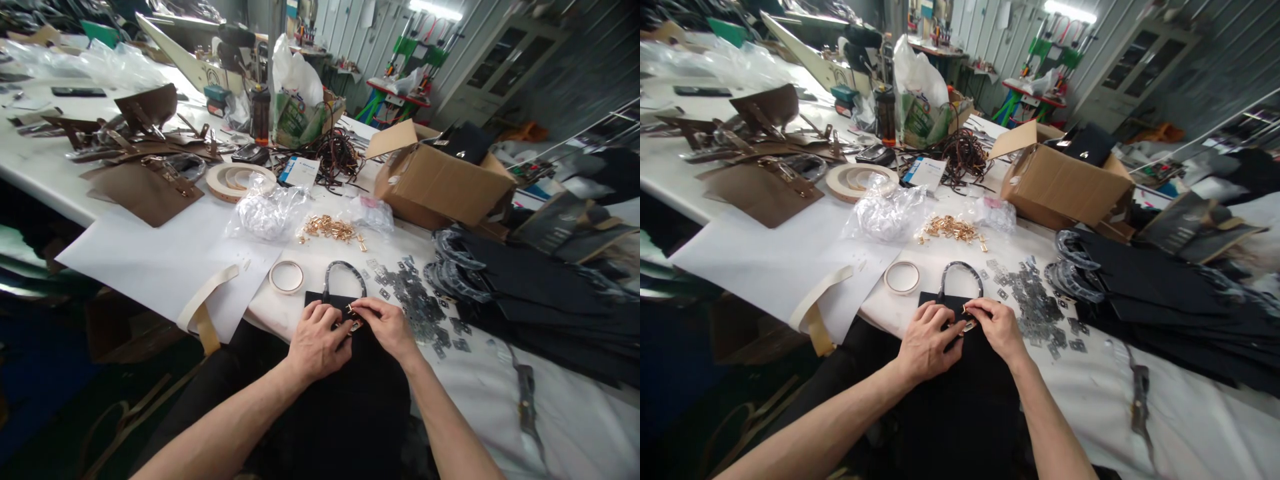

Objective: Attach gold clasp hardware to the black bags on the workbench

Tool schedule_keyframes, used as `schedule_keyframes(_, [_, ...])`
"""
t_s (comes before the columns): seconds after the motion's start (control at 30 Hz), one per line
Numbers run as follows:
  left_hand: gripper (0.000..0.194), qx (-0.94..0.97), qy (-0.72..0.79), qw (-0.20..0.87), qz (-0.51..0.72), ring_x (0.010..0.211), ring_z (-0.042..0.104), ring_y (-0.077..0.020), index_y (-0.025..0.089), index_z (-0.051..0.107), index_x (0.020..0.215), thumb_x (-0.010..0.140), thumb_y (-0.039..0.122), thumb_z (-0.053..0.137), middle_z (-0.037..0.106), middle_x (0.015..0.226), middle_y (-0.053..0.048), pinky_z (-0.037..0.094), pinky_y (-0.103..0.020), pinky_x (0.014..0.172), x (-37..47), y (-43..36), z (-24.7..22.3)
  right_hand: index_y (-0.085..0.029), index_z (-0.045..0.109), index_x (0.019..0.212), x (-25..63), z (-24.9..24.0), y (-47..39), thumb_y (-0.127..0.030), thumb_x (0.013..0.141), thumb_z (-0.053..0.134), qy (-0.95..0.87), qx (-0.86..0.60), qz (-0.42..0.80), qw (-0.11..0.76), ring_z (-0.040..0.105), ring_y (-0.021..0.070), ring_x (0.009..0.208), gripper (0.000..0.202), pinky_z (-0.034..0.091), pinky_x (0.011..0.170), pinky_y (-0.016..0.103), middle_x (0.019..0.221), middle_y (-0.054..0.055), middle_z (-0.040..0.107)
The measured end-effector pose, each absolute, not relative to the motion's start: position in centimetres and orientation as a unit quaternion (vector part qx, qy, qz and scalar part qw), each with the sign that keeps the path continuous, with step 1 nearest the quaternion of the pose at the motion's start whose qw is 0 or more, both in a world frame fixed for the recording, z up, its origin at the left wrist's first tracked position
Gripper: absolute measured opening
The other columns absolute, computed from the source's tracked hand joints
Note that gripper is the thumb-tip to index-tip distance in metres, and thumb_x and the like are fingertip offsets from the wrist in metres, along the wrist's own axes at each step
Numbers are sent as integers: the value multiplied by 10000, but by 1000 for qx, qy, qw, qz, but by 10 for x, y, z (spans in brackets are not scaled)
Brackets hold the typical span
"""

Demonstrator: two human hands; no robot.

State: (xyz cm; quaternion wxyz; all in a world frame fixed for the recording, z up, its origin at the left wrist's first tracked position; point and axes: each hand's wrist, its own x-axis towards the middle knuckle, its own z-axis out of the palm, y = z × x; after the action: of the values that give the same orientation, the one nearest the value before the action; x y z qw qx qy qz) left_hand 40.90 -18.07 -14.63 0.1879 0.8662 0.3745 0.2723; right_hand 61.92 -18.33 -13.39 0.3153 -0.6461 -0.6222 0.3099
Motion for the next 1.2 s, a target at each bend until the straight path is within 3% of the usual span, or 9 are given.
schedule_keyframes(0.3, [297,867,370,191,272,1089,602,-265,306,694,1231,972,331,551,659,1102,-70,413,-526,1141,409,-180,-152,-278,770,1129,626,-126,-187,-315,986,614,-730,-584,247,256,732,249,1056,216,597,995,417,1143,56,771])
schedule_keyframes(0.57, [292,871,365,189,268,1087,602,-264,298,688,1234,976,337,557,658,1104,-70,420,-525,1132,409,-181,-151,-274,762,1180,626,-121,-186,-260,1020,537,-777,-569,187,194,749,238,1019,276,620,943,393,1168,66,767])
schedule_keyframes(0.73, [162,875,349,199,272,1052,600,-245,262,688,1077,1006,330,560,651,1067,-60,420,-528,1142,404,-178,-152,-264,754,1181,619,-121,-191,-274,1059,490,-786,-585,129,152,753,226,977,291,605,889,334,1125,74,774])
schedule_keyframes(0.9, [118,849,381,235,280,1009,573,-234,226,601,964,1042,244,514,602,1021,-66,549,-412,925,390,-168,-136,-254,755,1169,616,-125,-197,-301,1088,449,-793,-591,81,127,756,204,920,320,572,776,275,1106,68,778])
schedule_keyframes(1.03, [64,790,501,231,266,1028,576,-253,233,563,1007,1038,243,508,585,1092,-80,556,-414,889,389,-164,-118,-247,743,1208,614,-130,-200,-281,1092,436,-800,-589,35,107,754,198,878,331,537,677,259,1114,71,776])
schedule_keyframes(1.2, [106,773,555,213,220,972,598,-271,228,549,959,1041,262,489,624,1031,-91,532,-408,821,396,-161,-110,-231,731,1240,614,-132,-203,-252,1090,430,-816,-572,-5,82,743,189,857,337,523,660,262,1114,82,769])
